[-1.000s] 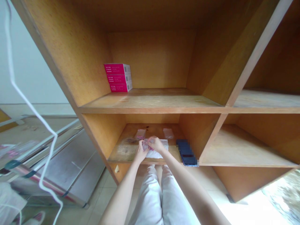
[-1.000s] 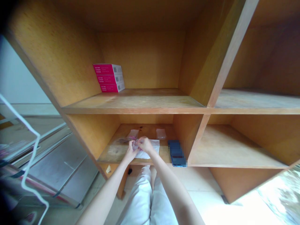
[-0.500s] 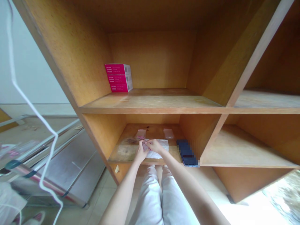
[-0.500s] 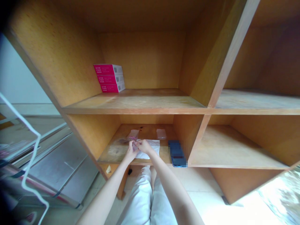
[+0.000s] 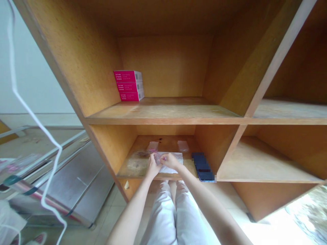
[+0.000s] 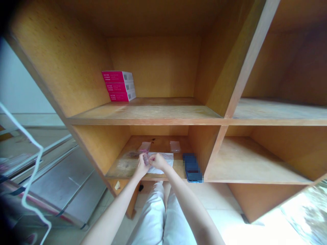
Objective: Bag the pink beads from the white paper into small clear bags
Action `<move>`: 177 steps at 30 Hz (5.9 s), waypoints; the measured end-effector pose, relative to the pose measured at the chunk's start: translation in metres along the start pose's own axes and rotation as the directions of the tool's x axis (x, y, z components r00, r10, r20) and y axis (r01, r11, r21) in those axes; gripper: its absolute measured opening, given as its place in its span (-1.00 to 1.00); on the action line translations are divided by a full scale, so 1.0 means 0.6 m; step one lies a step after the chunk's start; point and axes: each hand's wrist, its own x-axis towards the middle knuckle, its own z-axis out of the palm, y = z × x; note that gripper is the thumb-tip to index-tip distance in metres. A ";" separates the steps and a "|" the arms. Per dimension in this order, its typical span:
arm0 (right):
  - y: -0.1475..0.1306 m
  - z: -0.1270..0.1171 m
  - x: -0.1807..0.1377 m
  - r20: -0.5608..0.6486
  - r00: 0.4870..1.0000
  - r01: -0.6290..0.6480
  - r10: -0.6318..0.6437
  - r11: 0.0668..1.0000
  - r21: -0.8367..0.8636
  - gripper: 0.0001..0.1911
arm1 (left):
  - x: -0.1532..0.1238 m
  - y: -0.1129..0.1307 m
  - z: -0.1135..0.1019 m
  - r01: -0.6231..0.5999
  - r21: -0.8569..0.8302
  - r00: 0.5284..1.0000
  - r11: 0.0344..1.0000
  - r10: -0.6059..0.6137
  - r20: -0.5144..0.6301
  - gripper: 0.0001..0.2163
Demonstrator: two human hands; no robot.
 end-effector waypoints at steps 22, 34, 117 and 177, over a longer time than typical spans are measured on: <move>0.022 -0.024 -0.034 -0.342 0.899 -0.028 0.274 0.816 0.578 -0.79 | 0.010 0.088 -0.022 0.449 -0.502 0.885 0.739 -0.290 0.365 -0.64; 0.051 0.002 -0.055 -0.317 0.871 -0.118 0.376 0.786 0.607 -0.75 | 0.004 0.053 -0.001 0.481 -0.527 0.876 0.701 -0.352 0.330 -0.64; 0.081 0.015 -0.065 -0.241 0.932 -0.084 0.269 0.810 0.580 -0.82 | -0.009 0.067 -0.011 0.385 -0.450 0.894 0.806 -0.204 0.399 -0.68; 0.068 0.013 -0.068 -0.213 0.938 -0.135 0.273 0.854 0.502 -0.89 | -0.013 0.050 0.003 0.317 -0.416 0.911 0.852 -0.152 0.383 -0.70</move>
